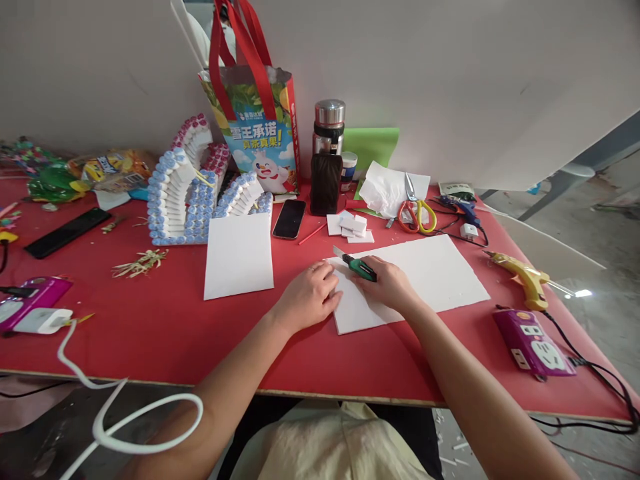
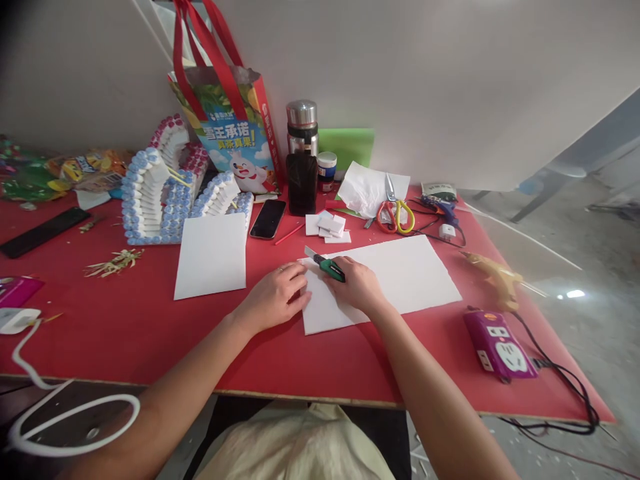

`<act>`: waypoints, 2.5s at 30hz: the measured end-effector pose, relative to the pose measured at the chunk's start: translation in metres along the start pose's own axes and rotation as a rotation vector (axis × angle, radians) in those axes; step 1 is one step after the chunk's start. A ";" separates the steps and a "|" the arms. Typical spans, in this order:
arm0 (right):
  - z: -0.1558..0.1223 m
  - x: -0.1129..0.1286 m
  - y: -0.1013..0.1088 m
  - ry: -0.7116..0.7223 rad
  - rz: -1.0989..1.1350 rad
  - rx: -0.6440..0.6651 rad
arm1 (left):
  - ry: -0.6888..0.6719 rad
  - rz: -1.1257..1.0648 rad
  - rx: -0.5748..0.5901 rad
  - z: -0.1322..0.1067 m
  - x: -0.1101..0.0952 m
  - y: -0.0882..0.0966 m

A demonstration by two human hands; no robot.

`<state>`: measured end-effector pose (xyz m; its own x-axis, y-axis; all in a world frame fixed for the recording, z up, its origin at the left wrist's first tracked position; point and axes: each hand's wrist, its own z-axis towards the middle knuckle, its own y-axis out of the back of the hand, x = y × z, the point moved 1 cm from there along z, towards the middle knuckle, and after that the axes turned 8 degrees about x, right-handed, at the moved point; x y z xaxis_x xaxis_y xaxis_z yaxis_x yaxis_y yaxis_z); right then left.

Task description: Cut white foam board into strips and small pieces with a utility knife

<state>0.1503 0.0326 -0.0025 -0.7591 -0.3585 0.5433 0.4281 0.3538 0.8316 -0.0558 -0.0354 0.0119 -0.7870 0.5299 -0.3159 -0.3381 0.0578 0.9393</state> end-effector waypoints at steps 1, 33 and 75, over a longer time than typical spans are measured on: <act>0.000 0.000 0.000 0.001 -0.001 0.001 | 0.019 0.040 0.008 0.000 -0.004 -0.002; 0.001 -0.002 -0.003 0.024 0.038 -0.010 | 0.268 0.288 0.103 0.017 -0.056 -0.028; 0.005 0.065 0.057 -0.295 -0.046 0.573 | 0.205 0.364 0.032 0.037 -0.026 -0.033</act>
<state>0.1233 0.0339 0.0796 -0.9082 -0.1612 0.3862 0.1239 0.7779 0.6161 -0.0051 -0.0192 -0.0063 -0.9397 0.3413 0.0207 -0.0051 -0.0746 0.9972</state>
